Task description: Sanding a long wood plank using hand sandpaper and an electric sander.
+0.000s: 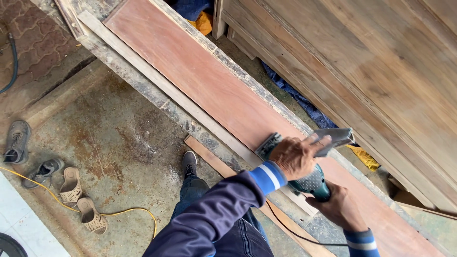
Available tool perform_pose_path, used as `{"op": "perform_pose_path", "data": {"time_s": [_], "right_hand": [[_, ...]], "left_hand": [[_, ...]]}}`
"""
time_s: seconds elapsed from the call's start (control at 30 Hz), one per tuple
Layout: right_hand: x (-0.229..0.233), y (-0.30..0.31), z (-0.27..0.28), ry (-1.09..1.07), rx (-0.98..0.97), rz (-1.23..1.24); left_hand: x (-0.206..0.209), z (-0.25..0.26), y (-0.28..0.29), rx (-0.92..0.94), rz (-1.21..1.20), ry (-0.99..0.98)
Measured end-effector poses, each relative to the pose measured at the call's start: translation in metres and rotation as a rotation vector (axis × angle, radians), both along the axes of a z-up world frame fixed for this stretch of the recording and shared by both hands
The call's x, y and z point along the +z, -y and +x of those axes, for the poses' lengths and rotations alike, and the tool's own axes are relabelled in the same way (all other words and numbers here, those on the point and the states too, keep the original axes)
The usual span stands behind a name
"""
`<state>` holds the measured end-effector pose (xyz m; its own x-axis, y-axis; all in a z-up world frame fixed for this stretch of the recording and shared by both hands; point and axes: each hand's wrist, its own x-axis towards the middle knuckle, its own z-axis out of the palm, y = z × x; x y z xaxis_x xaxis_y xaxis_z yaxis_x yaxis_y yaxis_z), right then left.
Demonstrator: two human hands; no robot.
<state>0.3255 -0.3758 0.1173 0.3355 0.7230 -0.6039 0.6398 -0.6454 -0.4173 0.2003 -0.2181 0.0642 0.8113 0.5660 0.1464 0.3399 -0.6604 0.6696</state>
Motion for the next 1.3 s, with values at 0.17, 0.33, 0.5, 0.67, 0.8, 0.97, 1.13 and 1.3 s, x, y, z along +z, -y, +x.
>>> {"op": "perform_pose_path", "data": {"time_s": [0.17,0.33,0.5,0.67,0.8,0.97,1.13,1.3], "right_hand": [[0.012,-0.064,-0.049,0.035,0.054,0.072],[0.009,-0.122,-0.091,0.033,0.059,0.106],[0.017,-0.181,-0.134,0.061,0.099,0.132],[0.010,-0.235,-0.167,0.048,0.073,0.100],[0.039,-0.277,-0.196,0.079,0.075,0.114],[0.036,-0.284,-0.194,0.103,0.130,0.154],[0.028,-0.251,-0.157,0.041,0.103,0.136],[0.015,-0.180,-0.100,0.079,0.033,0.060]], "left_hand": [[0.002,-0.050,-0.062,0.046,0.007,0.057],[0.015,-0.098,-0.126,0.080,-0.007,0.050],[0.023,-0.141,-0.188,0.080,-0.044,0.080],[0.028,-0.172,-0.249,0.037,-0.028,0.094],[0.052,-0.193,-0.286,0.074,-0.087,-0.097],[0.046,-0.194,-0.292,0.123,0.062,-0.005],[0.027,-0.158,-0.262,0.119,0.022,0.063],[0.019,-0.090,-0.196,0.058,-0.048,0.034]]}}
